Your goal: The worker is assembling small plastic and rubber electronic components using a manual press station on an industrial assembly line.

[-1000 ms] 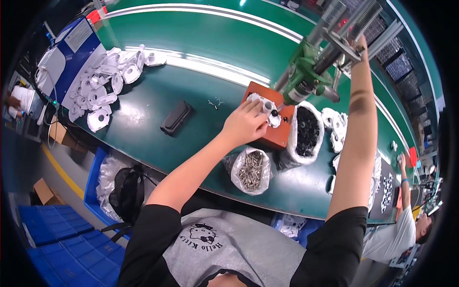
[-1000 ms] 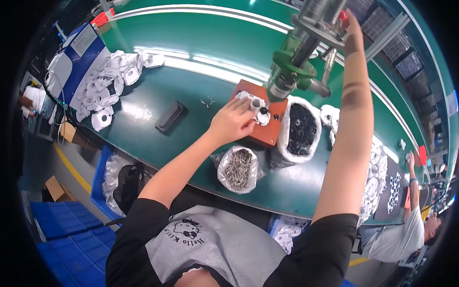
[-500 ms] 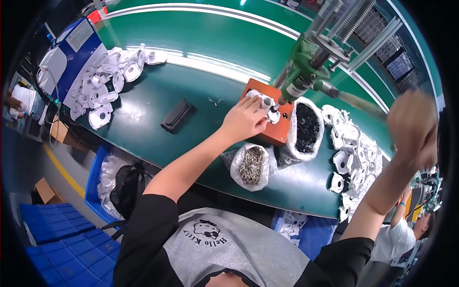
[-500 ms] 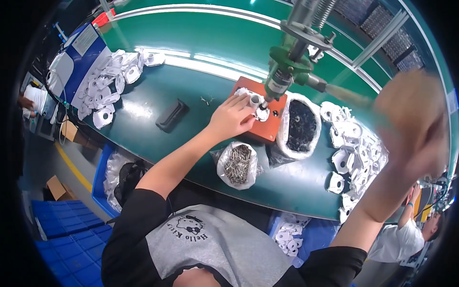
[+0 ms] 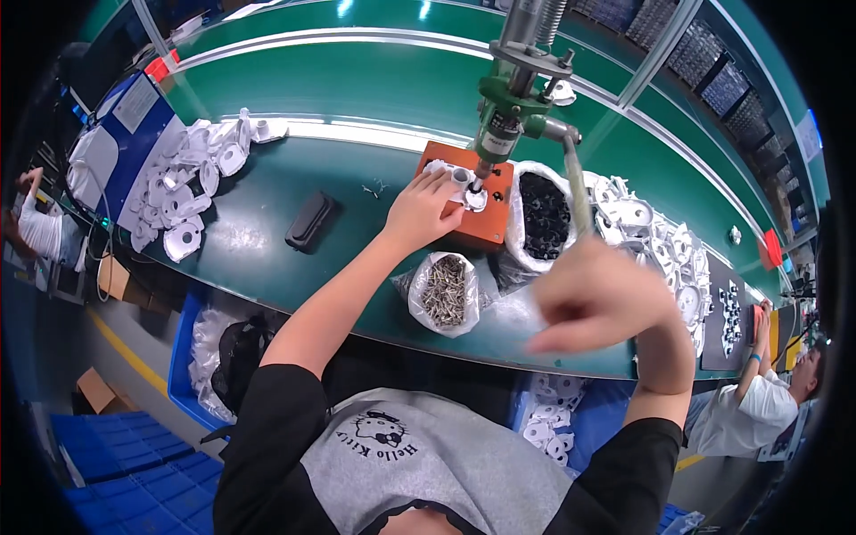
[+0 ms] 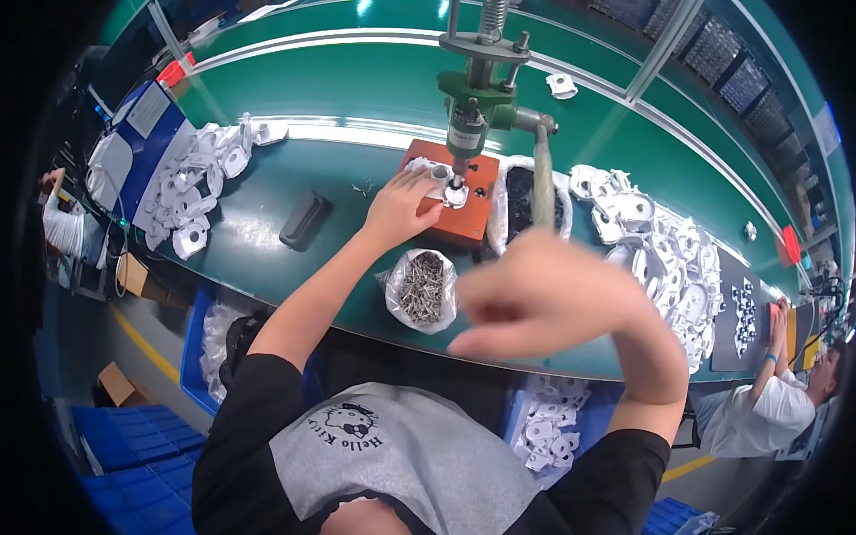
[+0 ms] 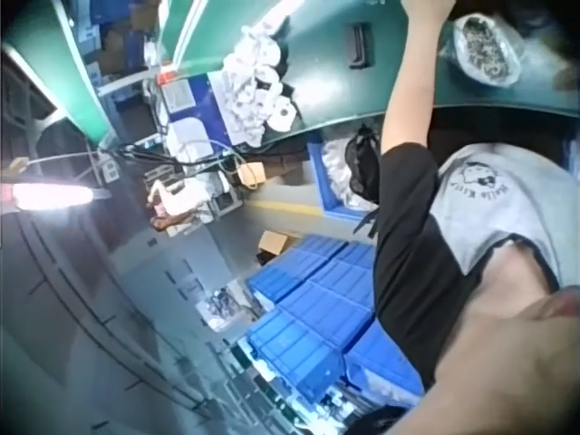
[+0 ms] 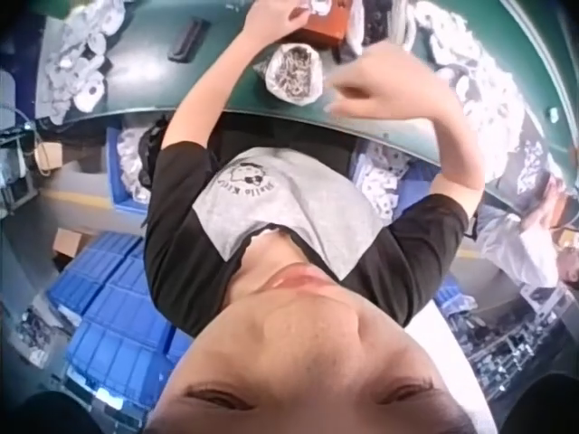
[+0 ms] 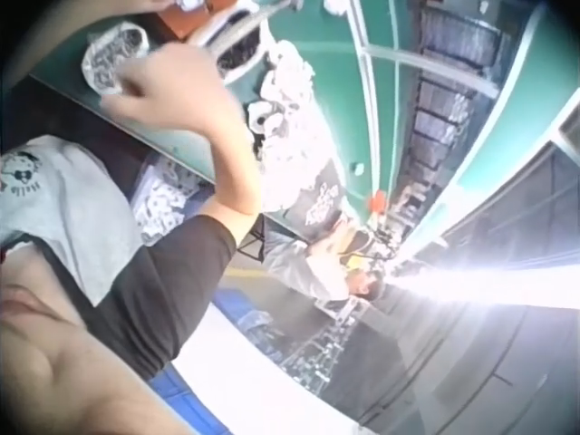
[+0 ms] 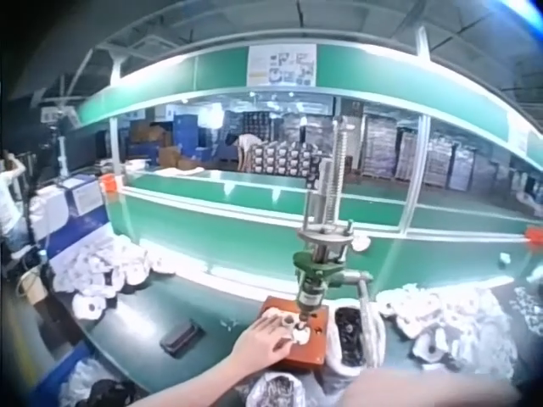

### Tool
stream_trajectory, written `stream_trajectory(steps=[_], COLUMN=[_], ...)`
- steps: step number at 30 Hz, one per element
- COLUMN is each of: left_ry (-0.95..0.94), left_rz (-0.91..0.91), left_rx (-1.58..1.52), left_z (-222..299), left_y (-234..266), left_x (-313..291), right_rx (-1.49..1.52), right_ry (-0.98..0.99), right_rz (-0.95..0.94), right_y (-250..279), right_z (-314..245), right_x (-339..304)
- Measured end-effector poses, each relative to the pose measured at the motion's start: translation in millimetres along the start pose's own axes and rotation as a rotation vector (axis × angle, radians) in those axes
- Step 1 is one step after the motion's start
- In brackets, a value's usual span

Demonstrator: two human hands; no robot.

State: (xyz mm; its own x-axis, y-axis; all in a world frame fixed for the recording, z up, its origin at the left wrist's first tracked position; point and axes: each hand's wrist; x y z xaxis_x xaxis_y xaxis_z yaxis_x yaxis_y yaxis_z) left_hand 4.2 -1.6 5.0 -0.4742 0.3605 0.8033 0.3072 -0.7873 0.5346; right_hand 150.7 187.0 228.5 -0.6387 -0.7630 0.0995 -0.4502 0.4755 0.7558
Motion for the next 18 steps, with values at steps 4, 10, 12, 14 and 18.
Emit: stream_trajectory(steps=[4, 10, 12, 14, 18], left_ry=[0.225, 0.173, 0.196, 0.275, 0.26], left_rz=[-0.094, -0.237, -0.266, -0.298, -0.311], left_rx=[-0.15, 0.026, 0.008, -0.024, -0.117], left_z=[10, -10, -8, -26, -20], left_y=[1, -9, -25, -25, -19], left_x=[19, 29, 35, 22, 26], right_rx=[0.506, 0.742, 0.894, 0.844, 0.189], right_ry=[0.316, 0.09, 0.08, -0.176, -0.251], right_rz=[0.892, 1.255, 1.11, 1.199, 1.4], right_y=[80, 151, 152, 91, -2], right_z=[13, 138, 221, 235, 169], right_x=[-2, 63, 33, 43, -42])
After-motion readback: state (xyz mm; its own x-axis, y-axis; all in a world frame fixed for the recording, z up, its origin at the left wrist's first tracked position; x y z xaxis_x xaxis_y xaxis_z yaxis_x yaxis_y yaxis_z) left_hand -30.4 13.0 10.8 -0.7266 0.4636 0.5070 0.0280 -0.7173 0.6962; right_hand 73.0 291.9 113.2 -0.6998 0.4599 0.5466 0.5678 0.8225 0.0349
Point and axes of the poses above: each hand's wrist, its own x-axis towards the middle knuckle, its own y-axis out of the back of the hand, z = x × y, and after that the axes turned 10 degrees about z, right-handed
